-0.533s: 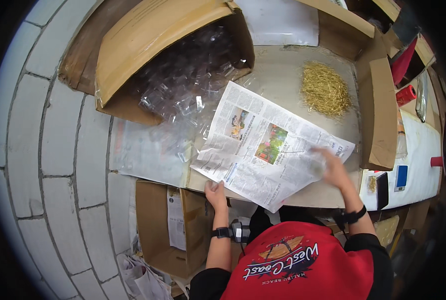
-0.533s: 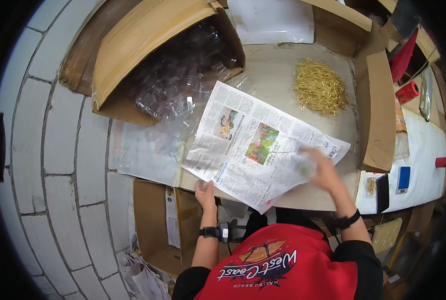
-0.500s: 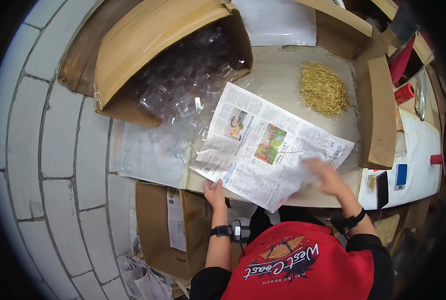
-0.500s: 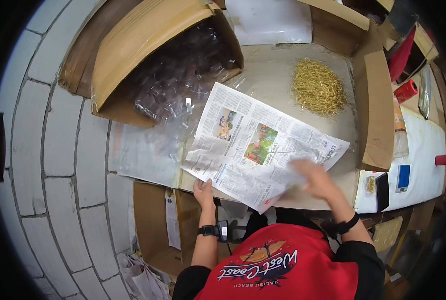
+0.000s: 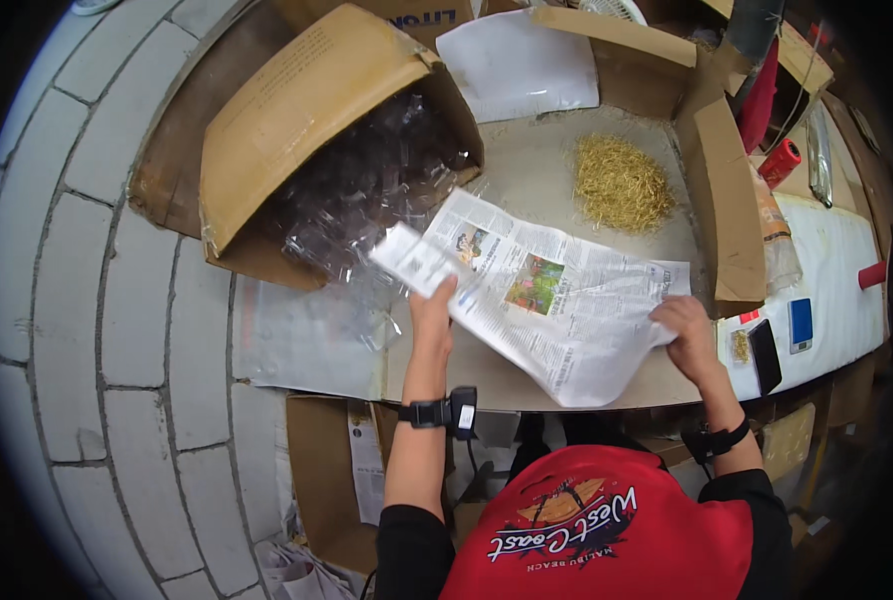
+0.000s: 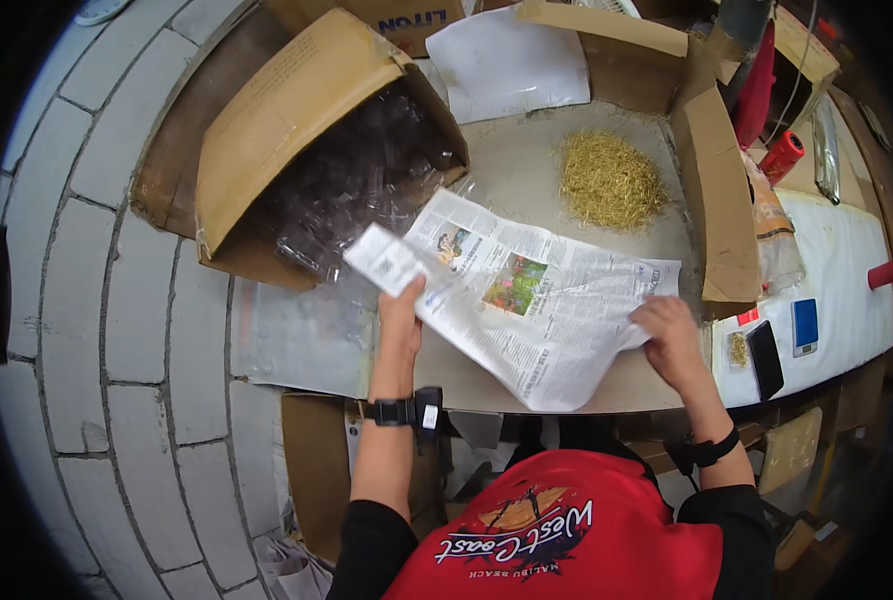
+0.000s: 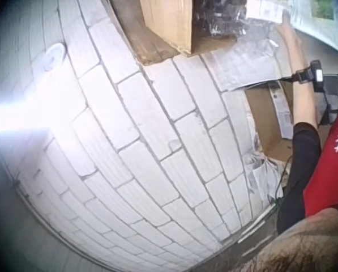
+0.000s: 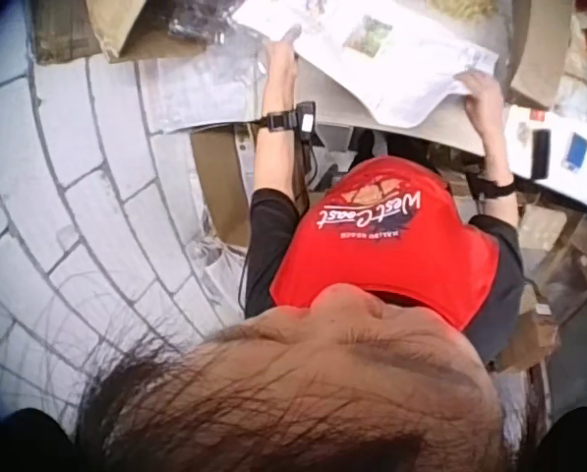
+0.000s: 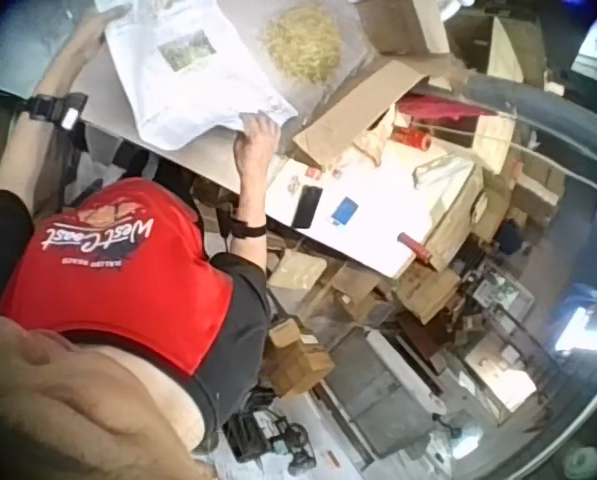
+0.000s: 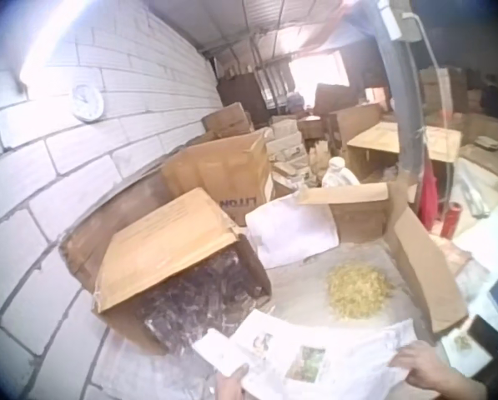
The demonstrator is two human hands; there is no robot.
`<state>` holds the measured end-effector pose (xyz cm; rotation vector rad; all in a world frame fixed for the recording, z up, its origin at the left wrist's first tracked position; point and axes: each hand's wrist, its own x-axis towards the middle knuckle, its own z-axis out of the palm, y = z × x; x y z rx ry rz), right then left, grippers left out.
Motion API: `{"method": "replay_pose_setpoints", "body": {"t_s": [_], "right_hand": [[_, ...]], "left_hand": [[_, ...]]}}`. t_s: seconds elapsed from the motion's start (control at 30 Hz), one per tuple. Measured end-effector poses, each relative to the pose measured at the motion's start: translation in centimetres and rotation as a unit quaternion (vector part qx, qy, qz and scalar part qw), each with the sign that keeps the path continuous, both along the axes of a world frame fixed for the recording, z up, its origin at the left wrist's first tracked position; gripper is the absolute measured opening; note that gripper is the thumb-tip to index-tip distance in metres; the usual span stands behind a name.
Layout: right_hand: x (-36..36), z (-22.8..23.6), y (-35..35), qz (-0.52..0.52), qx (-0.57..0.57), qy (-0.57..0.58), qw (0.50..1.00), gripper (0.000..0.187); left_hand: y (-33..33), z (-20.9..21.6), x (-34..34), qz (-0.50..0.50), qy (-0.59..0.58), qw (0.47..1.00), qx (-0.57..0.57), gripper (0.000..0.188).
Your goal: The person sits on the floor and repeatedly picks up small yellow metal springs from a table, placing them into small clear plastic containers. After filling several containers, the person places them into a cardboard box. Finally, the person handles a newspaper and a large bundle of springs.
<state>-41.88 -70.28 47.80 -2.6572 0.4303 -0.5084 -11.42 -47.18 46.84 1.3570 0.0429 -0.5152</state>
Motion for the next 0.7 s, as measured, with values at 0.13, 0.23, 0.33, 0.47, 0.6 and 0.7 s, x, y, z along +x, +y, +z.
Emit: {"method": "replay_pose_setpoints", "body": {"t_s": [0.13, 0.23, 0.33, 0.47, 0.6, 0.7], "right_hand": [[-1.2, 0.0, 0.3, -0.165, 0.324, -0.128, 0.923, 0.026], [-2.2, -1.1, 1.6, -0.081, 0.213, -0.064, 0.972, 0.029], [-2.0, -2.5, 4.8, -0.047, 0.261, -0.076, 0.961, 0.034], [-1.4, -2.9, 8.1, 0.011, 0.118, -0.072, 0.99, 0.037], [-1.5, -3.2, 11.7, -0.023, 0.059, 0.022, 0.998, 0.037], [-0.3, -2.6, 14.7, -0.012, 0.151, -0.022, 0.988, 0.039]], "left_hand": [[-4.9, 10.6, -0.6, -0.069, -0.084, 0.985, -0.137, 0.032], [-3.2, 14.2, -1.7, -0.066, -0.146, 0.976, -0.149, 0.033], [2.4, 12.0, -0.3, -0.028, -0.161, 0.984, -0.076, 0.035], [9.3, 9.9, 0.2, 0.031, -0.142, 0.989, -0.031, 0.038], [13.8, 9.2, 0.0, 0.059, -0.139, 0.988, -0.039, 0.04], [17.9, 8.9, -0.9, 0.102, -0.162, 0.98, -0.053, 0.039]]}}
